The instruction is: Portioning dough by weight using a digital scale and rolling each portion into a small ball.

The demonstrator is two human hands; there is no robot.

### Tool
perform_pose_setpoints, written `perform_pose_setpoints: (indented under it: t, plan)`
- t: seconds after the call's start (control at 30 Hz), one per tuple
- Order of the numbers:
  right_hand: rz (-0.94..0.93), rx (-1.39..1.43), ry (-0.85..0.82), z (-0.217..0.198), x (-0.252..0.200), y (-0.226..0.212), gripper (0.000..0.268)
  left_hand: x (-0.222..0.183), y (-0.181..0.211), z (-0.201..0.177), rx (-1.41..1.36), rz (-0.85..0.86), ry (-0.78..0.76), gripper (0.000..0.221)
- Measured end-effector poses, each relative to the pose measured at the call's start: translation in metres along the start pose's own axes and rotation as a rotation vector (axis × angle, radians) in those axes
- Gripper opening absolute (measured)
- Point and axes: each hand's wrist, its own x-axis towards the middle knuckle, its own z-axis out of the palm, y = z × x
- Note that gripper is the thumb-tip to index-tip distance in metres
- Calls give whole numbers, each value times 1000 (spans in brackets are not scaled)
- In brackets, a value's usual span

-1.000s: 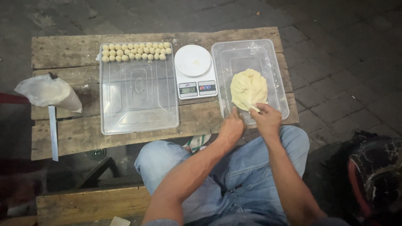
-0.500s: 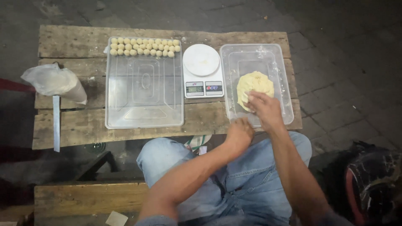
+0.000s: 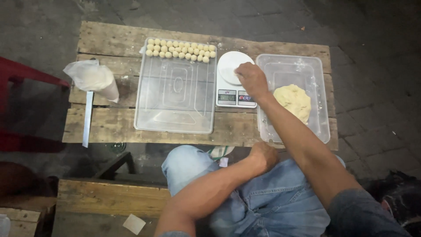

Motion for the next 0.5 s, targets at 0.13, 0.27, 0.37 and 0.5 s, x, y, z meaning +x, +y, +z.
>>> perform_pose_setpoints:
  t: [0.13,0.27,0.37,0.5]
  plan:
    - [-82,36,-38,-18,5,-26,27,2,0,-1,129,8,54,30]
    - [-64,97,47,-44,1,-45,31,0,1,24,52,-31,277,29]
    - [-141,67,195,-67,-19,-67,25,0,-4,0,61,95,52,24]
    - [3,43,182,-76,-78,-51,23,-4,-9,-10,75,99,62,25]
